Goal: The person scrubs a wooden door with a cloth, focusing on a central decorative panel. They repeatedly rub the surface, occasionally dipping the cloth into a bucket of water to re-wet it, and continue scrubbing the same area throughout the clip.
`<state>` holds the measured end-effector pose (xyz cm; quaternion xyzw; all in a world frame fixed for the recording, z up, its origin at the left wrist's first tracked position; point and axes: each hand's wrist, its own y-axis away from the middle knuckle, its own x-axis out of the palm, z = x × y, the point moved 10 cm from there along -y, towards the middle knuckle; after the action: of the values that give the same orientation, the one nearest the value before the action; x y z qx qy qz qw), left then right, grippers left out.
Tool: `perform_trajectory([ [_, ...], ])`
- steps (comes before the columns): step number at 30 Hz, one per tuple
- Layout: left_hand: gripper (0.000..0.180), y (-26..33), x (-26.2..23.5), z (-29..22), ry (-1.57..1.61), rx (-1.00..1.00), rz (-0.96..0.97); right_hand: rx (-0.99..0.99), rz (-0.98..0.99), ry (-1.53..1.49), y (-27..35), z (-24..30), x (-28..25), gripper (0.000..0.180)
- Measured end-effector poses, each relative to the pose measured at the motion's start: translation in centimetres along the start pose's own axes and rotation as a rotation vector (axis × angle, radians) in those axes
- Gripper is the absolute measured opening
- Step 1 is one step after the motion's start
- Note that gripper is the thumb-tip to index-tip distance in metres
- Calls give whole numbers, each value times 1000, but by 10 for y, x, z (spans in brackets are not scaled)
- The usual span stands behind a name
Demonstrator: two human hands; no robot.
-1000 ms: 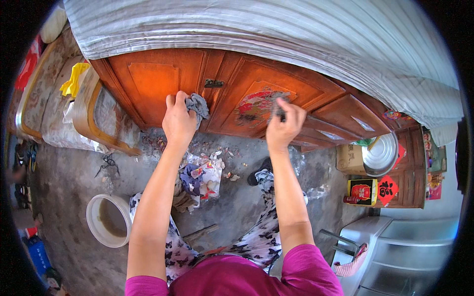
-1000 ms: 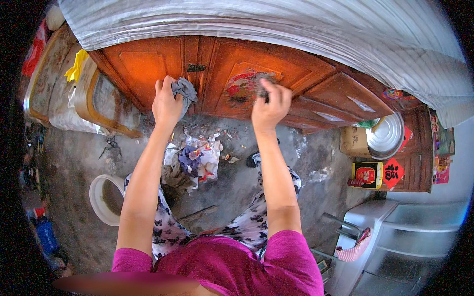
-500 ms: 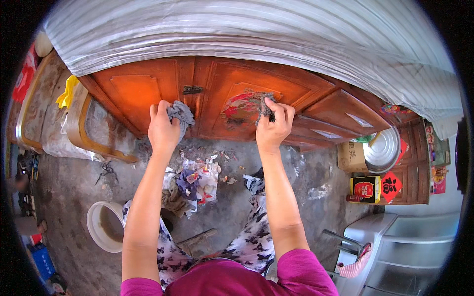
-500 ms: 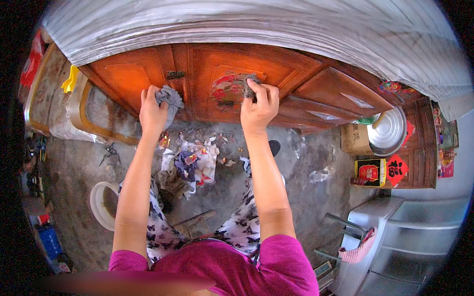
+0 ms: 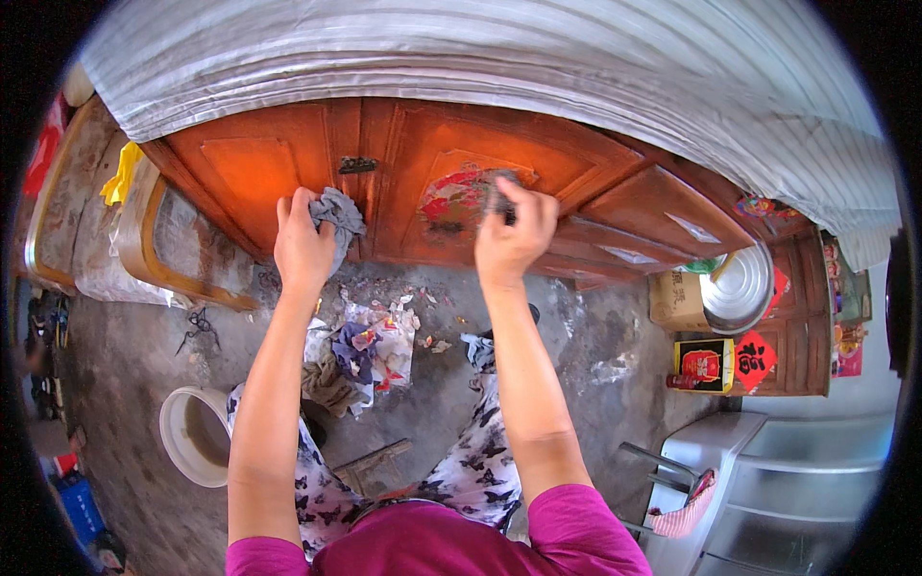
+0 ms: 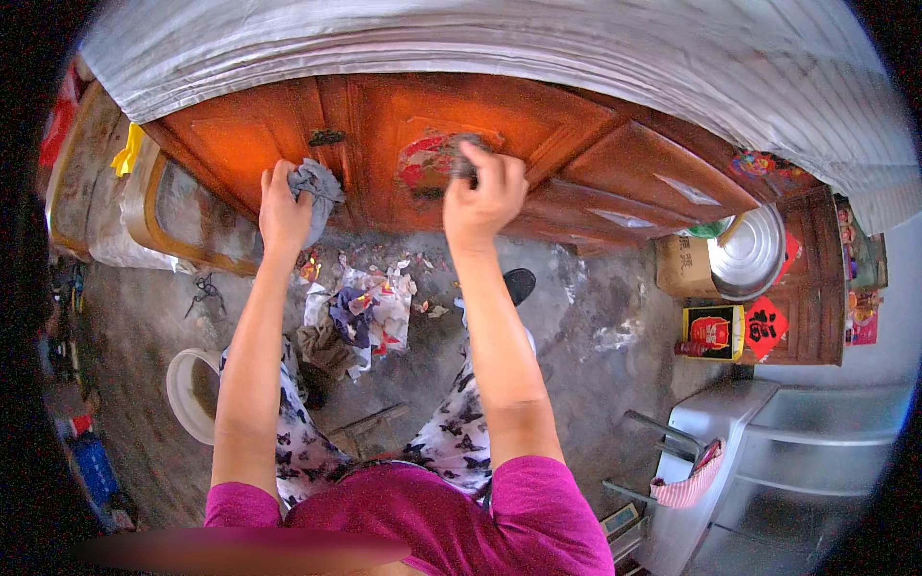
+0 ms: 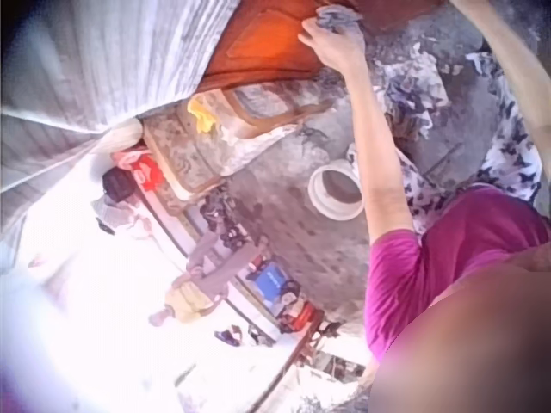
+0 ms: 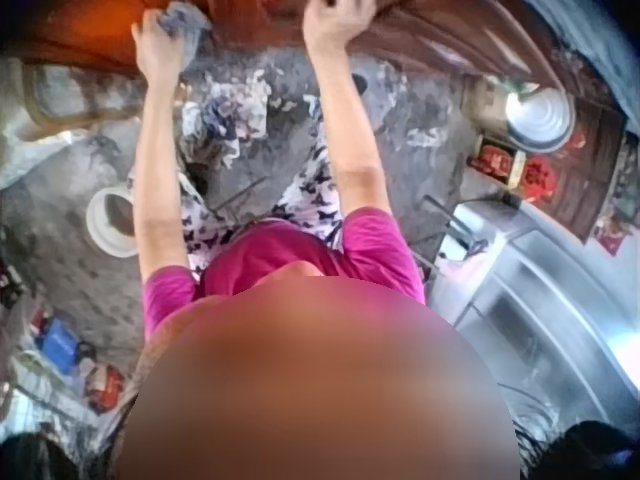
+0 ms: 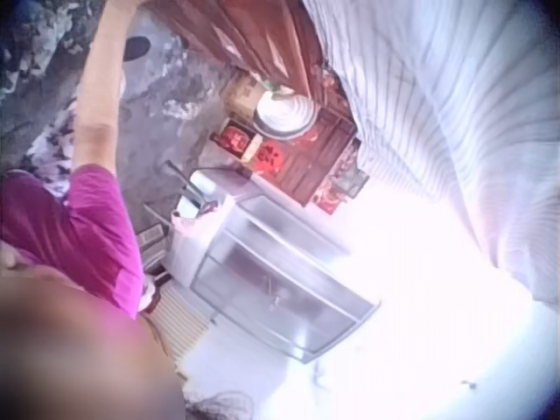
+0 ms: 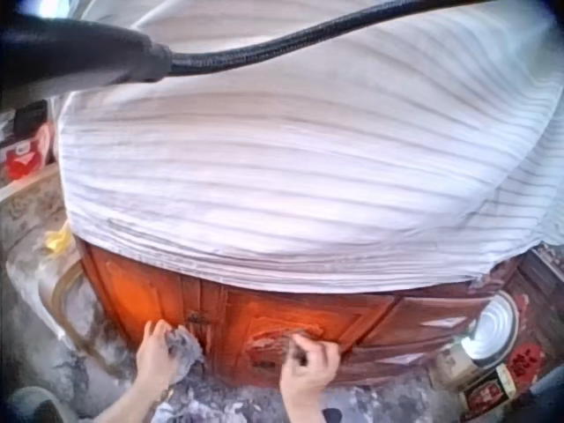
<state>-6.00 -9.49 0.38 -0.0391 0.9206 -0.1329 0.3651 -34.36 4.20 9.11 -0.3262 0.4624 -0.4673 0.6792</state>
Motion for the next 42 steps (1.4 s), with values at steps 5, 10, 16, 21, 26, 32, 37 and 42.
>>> perform_trajectory([
  [5,35,0,-2,6,15,-9,6,139,-94,-59,-6,-13,-13,38],
  [10,36,-4,-4,3,1,-2,11,-32,62,3,6,18,18,28],
  [16,36,-3,-2,9,12,6,1,133,-54,64,-2,-8,-10,28],
  [21,36,-1,5,1,24,-8,11,13,-24,26,-3,9,7,37],
  [26,37,-3,-1,13,2,34,-9,-56,16,124,-8,2,-8,34],
  [32,40,-2,2,2,22,-64,49,-9,-4,59,-4,17,8,38],
  [37,37,-4,1,15,11,33,4,-93,91,103,-8,26,11,32],
  [42,42,-3,3,12,31,-92,86,29,-30,163,-3,0,-8,21],
])
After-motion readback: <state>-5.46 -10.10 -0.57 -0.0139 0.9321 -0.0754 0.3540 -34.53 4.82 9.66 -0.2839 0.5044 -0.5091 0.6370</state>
